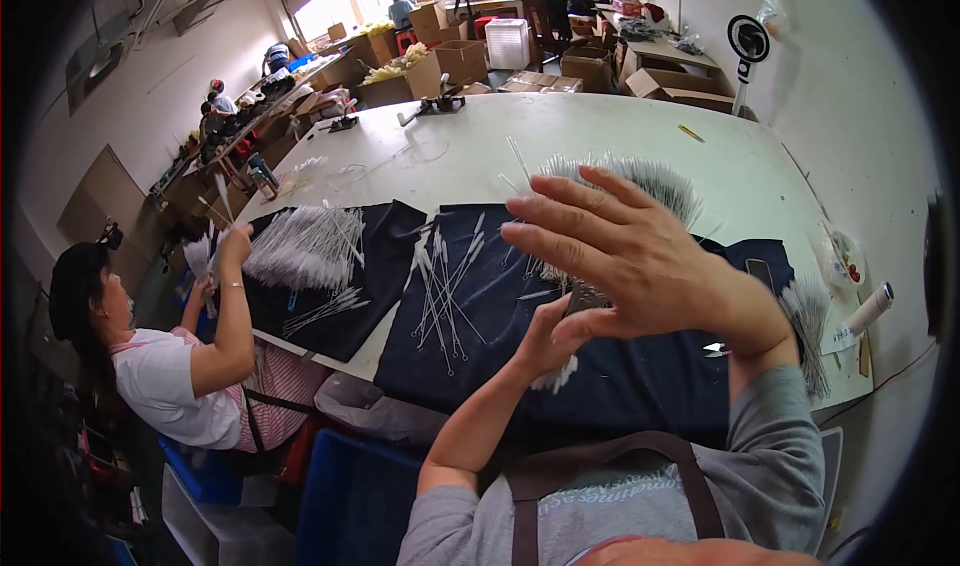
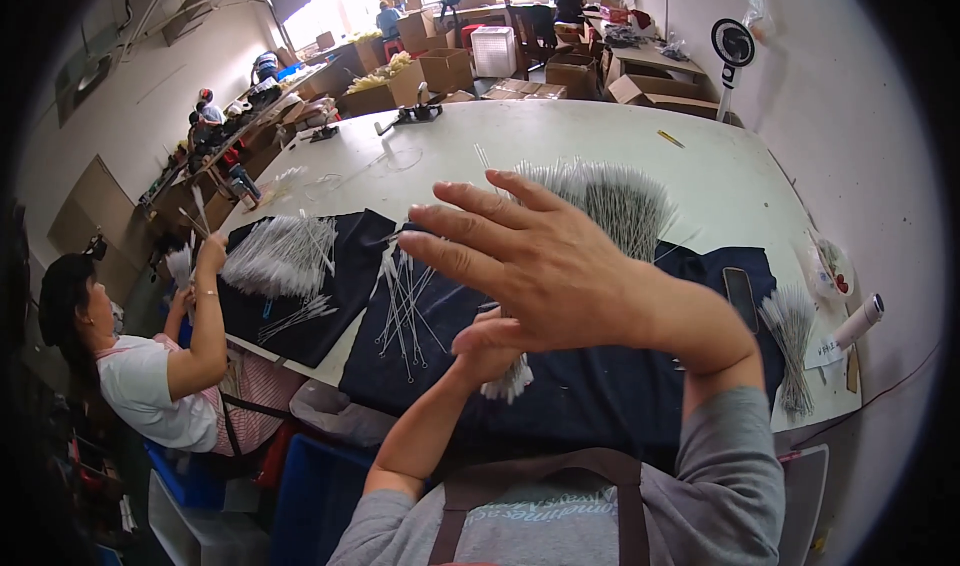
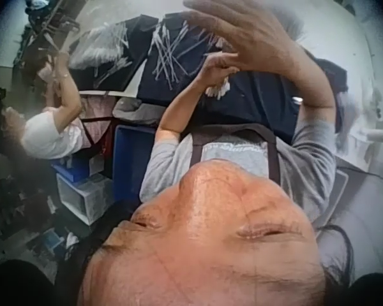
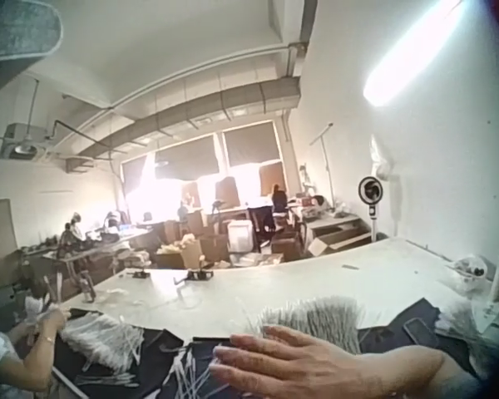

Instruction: The person bundles and sorts white plastic brush heads by hand, placing them into blue bins.

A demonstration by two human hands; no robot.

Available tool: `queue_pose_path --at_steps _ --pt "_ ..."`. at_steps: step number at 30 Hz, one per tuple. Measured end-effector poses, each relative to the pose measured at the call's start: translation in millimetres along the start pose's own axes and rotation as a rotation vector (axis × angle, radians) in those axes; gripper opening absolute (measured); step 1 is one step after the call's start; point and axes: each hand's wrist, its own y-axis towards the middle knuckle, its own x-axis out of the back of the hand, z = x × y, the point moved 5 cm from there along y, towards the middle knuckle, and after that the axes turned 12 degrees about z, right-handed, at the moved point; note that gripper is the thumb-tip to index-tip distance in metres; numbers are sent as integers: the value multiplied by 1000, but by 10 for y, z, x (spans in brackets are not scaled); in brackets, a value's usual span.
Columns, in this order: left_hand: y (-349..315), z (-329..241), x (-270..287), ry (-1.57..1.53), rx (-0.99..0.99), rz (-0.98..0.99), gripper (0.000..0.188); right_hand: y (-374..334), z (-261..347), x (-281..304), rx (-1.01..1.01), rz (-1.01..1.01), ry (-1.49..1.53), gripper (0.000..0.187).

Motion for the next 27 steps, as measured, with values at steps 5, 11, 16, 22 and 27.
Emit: queue_pose_path --at_steps 5,11,16,22,27 --pt "-159 314 -19 61 46 -71 32 -37 -7 -1073 -91 598 58 56" --pt "-165 95 34 47 -4 18 29 84 40 -1075 -38 681 748 57" --pt "-186 -282 44 110 -86 -42 26 179 276 -1088 73 696 782 59" --pt "-319 -762 7 188 -181 -105 24 16 138 -773 57 399 1103 56" --pt "-510 -1399 -105 281 -587 51 25 -770 -232 -996 -431 596 1532 57"
